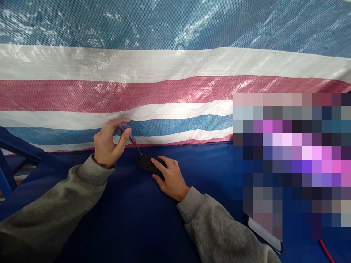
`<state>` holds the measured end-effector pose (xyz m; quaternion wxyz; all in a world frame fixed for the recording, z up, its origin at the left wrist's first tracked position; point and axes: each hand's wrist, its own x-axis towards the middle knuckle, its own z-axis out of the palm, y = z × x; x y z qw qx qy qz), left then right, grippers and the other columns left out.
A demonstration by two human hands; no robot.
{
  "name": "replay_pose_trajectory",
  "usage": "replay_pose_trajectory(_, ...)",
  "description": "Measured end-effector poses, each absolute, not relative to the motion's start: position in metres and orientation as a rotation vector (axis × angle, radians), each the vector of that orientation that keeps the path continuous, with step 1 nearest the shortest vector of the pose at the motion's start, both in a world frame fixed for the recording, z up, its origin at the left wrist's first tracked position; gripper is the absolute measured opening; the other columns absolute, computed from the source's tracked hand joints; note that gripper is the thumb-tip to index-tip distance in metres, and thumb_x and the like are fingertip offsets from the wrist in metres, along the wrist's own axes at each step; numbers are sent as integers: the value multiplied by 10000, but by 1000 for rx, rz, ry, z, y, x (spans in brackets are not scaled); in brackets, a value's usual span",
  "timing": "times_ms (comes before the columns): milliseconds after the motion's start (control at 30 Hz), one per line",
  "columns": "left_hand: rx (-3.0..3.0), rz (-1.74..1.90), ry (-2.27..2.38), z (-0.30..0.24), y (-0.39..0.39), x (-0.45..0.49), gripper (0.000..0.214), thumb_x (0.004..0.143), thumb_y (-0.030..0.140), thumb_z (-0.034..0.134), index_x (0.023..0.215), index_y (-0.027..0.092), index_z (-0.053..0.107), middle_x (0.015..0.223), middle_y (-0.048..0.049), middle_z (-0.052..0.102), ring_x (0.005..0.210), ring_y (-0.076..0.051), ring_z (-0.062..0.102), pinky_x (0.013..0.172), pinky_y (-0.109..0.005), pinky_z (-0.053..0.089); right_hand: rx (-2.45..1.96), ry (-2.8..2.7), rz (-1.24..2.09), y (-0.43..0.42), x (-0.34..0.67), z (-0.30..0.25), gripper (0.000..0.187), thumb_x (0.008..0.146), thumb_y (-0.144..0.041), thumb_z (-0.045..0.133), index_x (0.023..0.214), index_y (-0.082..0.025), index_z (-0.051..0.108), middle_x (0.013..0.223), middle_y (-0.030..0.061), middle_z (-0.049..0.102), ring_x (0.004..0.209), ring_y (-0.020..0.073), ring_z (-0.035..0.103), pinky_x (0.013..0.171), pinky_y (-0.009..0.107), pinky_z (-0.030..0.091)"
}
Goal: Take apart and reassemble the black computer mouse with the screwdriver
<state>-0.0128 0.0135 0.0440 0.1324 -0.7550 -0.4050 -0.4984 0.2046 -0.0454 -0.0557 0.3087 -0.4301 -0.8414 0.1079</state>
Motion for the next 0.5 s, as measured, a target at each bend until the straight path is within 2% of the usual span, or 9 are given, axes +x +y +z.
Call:
replay_pose_trajectory(200,-2271,-1317,-999,36,17,-15,213,898,243,544,1101,199,591,821,-38,673,681,-184,582,729,-353,427,-1186,-2179,296,-46,205,-52,494,897,-270,582,1383,-244,499,1286,130,554,1178,286,534,975,480,448)
replay_pose_trajectory(500,-2301,-1312,-936,24,24,-17,254,878,219,560,1129,199,595,791,-45,660,674,-199,580,707,-355,401,-1176,-2163,329,-45,205,-53,489,905,-281,577,1386,-252,494,1288,131,550,1179,290,526,977,488,438)
